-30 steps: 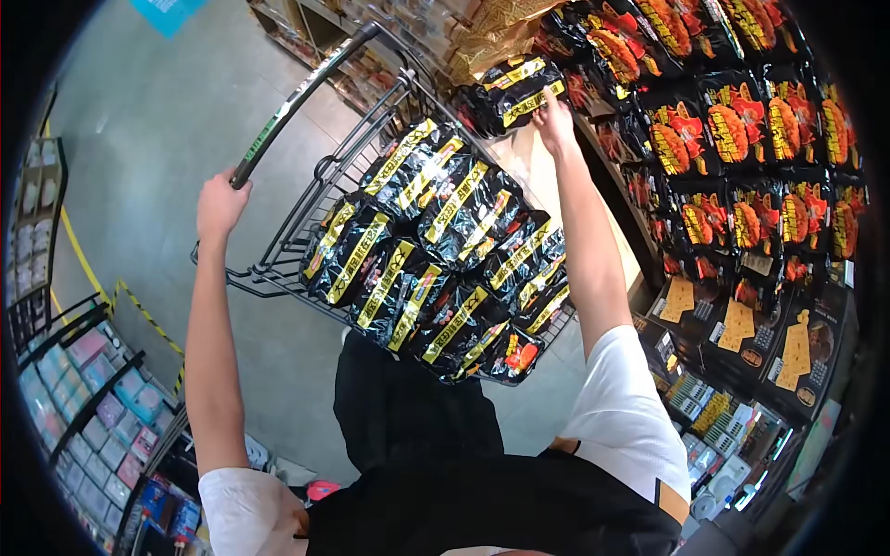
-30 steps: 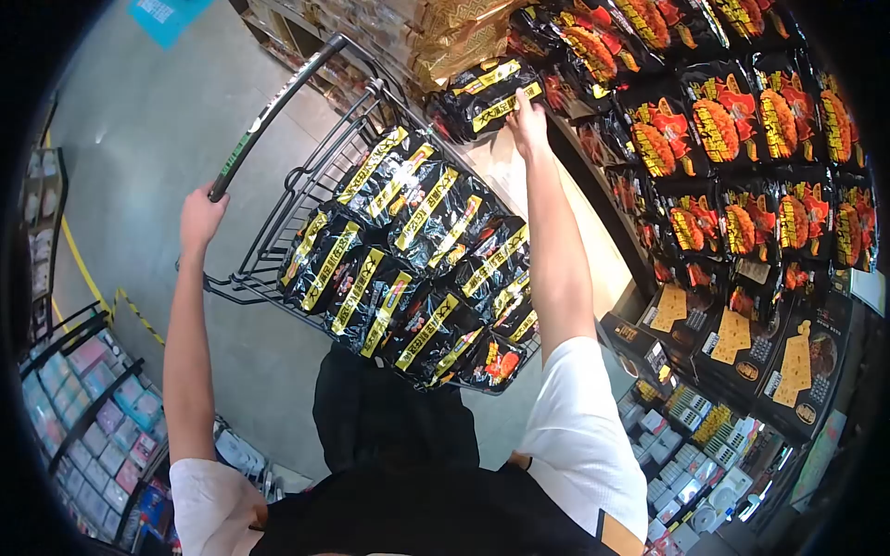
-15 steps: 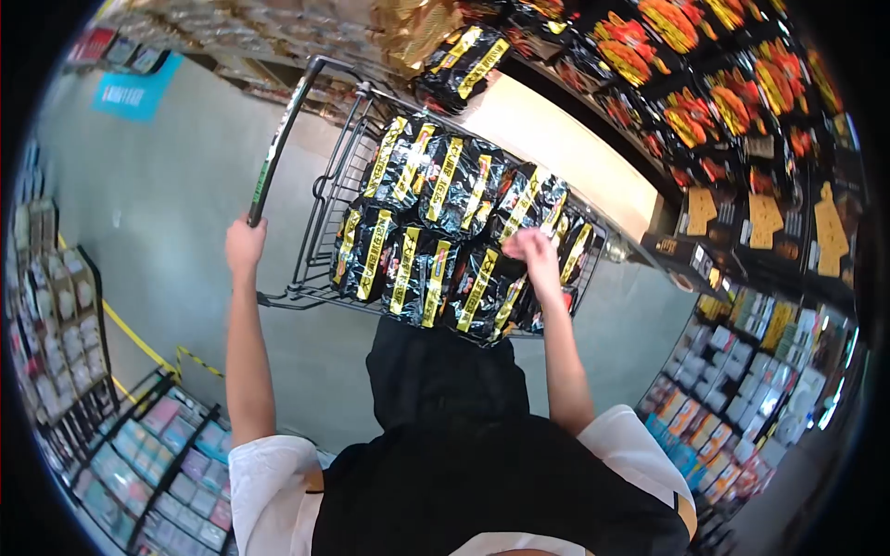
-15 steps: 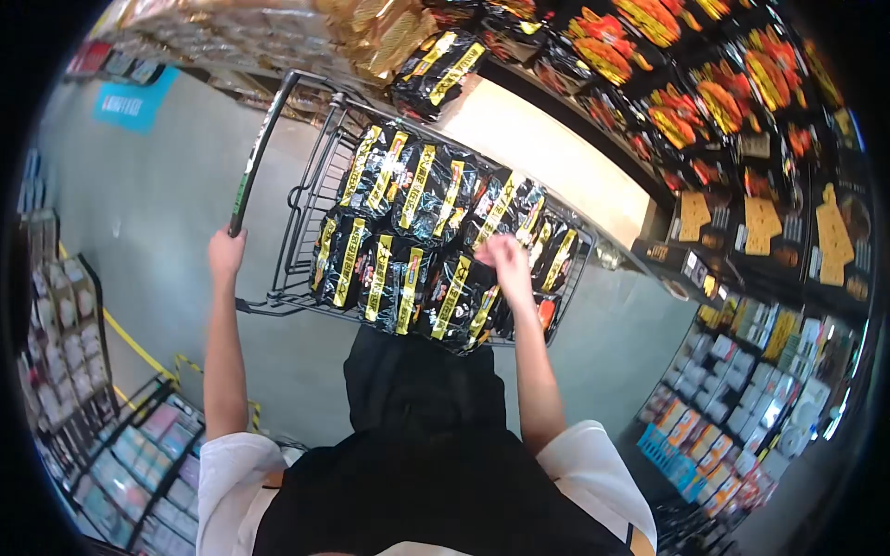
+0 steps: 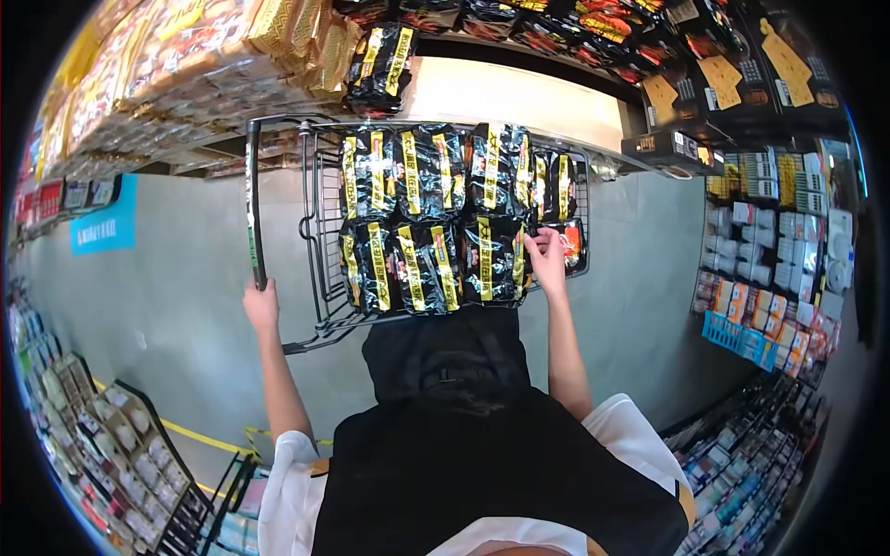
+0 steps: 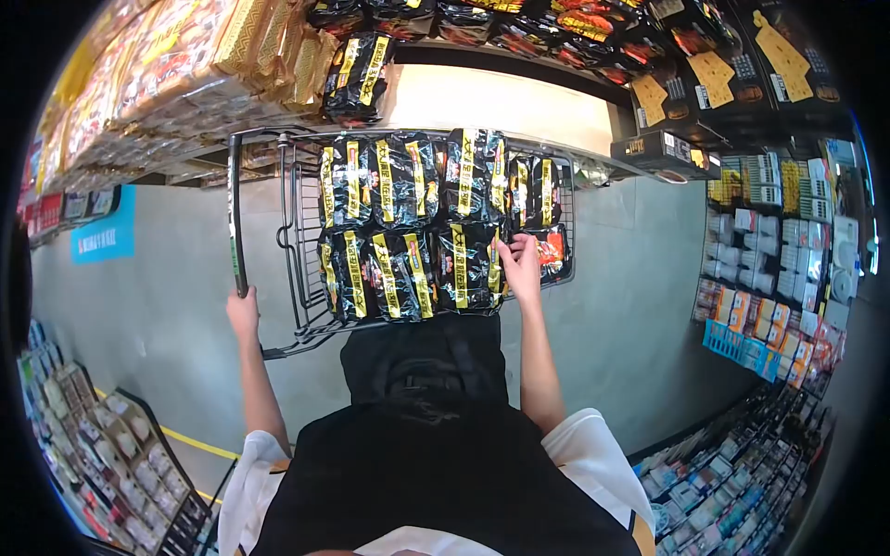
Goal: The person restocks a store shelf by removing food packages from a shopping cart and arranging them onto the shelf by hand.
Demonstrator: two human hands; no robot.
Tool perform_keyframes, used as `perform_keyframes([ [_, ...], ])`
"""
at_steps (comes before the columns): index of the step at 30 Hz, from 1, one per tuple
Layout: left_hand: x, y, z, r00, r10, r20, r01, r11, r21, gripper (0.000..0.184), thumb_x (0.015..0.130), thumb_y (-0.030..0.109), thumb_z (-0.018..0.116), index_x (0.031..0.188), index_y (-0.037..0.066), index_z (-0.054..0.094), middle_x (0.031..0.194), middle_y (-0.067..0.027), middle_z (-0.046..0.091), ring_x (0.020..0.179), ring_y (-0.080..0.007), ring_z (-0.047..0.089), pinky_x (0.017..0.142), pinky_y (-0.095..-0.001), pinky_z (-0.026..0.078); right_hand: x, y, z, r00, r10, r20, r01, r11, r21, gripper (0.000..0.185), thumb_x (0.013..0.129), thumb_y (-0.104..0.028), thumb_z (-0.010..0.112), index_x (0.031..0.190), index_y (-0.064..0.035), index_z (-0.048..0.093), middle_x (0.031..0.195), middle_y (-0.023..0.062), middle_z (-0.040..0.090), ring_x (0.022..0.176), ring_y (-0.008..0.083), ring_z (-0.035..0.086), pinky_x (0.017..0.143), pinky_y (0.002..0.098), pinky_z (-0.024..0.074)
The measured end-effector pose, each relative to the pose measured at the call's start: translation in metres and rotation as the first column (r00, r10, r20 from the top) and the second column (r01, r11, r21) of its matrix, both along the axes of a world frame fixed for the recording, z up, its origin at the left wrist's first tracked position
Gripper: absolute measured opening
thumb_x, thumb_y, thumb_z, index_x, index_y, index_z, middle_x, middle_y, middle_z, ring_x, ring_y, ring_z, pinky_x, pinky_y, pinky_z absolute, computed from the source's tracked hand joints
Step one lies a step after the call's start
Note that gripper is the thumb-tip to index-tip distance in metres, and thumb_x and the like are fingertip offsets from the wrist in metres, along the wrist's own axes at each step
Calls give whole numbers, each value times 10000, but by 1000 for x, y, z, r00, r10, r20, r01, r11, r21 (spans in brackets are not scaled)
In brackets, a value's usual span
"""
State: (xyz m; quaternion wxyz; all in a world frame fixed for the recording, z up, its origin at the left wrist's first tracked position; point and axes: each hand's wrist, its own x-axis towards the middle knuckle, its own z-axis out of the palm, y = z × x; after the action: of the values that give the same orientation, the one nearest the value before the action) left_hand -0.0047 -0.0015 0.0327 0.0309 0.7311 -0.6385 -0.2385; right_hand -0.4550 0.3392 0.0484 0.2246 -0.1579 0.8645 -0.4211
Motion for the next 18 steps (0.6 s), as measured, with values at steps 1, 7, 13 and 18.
perform_keyframes([
  [1,-1,1,2,1000,3,-1,-3,1000,9,346,782,276,652,981,-6,650,840,-228,671,813,-406,647,730,-459,503,0,-4,-2,1000,-27,13,26,999,19,465,843,-294,707,1086,39,492,905,108,575,722,144,550,671,276,482],
  [7,-4,-2,4,999,4,-35,-3,1000,15,324,775,258,643,953,-12,650,829,-238,663,796,-410,642,719,-460,498,-37,-42,-36,983,-75,-168,80,996,24,583,830,-440,683,1075,57,500,987,228,610,877,317,611,805,390,480],
  [13,-13,5,14,996,58,-63,-59,998,-14,294,774,257,629,913,-1,652,815,-239,653,806,-429,620,722,-475,487,-74,-90,-33,986,92,-136,-33,923,383,774,725,-634,677,1042,49,497,984,282,629,950,420,613,823,441,472],
  [18,-17,8,32,998,0,-58,-2,999,-33,295,777,261,625,934,11,645,836,-232,656,827,-428,618,739,-482,484,-108,-81,-94,961,256,-104,-207,916,342,573,859,-514,585,930,53,544,909,275,615,901,419,591,795,451,449],
])
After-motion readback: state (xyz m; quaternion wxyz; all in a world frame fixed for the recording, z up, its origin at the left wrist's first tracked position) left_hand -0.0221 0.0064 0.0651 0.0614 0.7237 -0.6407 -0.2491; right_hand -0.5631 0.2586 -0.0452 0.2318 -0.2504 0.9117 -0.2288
